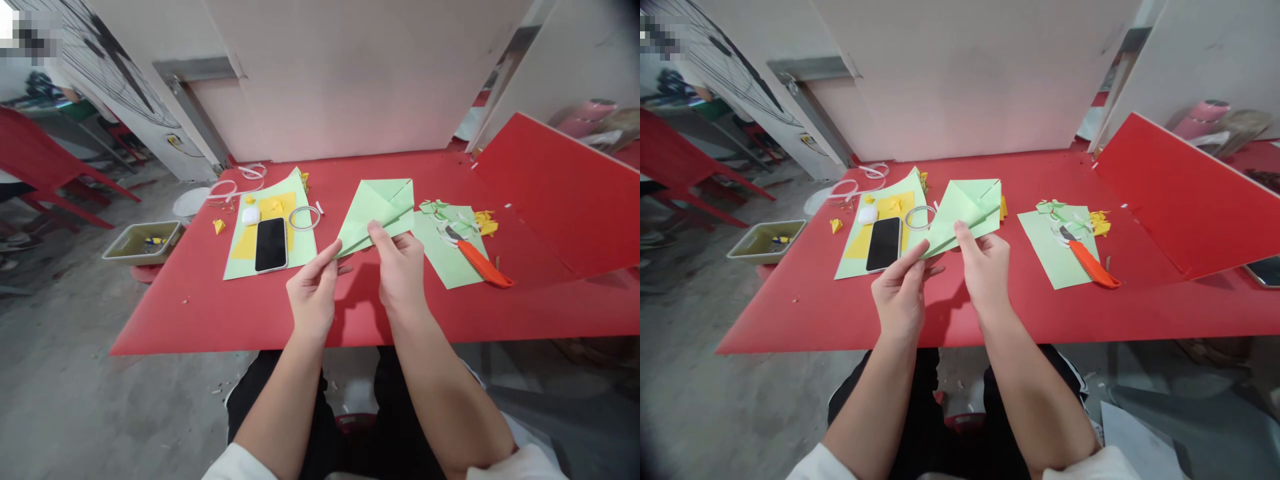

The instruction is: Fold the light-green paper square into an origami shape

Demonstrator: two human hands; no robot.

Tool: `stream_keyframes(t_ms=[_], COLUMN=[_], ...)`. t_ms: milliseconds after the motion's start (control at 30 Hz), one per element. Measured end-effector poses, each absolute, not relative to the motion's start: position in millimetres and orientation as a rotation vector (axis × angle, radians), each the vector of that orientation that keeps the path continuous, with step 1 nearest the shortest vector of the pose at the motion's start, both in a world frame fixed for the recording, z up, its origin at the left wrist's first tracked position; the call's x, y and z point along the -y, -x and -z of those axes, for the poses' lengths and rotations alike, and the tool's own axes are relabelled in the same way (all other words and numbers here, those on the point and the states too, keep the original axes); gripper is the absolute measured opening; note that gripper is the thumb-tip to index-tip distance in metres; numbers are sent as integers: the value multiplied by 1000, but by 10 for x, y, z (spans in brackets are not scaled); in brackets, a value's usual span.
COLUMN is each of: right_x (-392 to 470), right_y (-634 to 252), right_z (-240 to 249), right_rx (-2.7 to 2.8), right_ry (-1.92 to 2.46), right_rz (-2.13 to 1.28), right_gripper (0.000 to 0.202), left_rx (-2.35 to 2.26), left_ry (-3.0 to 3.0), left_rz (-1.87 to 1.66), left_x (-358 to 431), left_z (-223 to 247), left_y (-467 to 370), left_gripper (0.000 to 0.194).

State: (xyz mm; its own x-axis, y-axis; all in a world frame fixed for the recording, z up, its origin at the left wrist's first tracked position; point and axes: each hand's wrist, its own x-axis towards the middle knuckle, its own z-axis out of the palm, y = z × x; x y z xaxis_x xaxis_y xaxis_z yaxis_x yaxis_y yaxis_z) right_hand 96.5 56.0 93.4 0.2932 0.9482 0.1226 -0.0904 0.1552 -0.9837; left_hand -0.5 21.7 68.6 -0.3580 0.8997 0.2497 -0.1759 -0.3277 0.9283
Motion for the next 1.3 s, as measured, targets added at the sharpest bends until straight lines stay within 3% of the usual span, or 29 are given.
stream_keyframes(t_ms=[233,467,833,1300], right_x=[-572,-543,-516,-463], right_y=[-983,-976,-923,-852], right_z=[-940,-986,-969,-1000], right_rx=[945,997,1028,1059], right_ry=[1161,1213,1208,1185], right_rz=[-920,-937,-912,-862], right_gripper=[34,35,33,24], left_rx=[-1023,-1014,-1156,-963], left_ry=[-1102,-965,-985,-691], left_rz=[-1740,-1566,-1704,-1782], left_x=[-193,-219,-182,-198], left_z=[-682,-757,-759,-758], left_y=[14,66,-51,-42], left_gripper=[25,42,39,27])
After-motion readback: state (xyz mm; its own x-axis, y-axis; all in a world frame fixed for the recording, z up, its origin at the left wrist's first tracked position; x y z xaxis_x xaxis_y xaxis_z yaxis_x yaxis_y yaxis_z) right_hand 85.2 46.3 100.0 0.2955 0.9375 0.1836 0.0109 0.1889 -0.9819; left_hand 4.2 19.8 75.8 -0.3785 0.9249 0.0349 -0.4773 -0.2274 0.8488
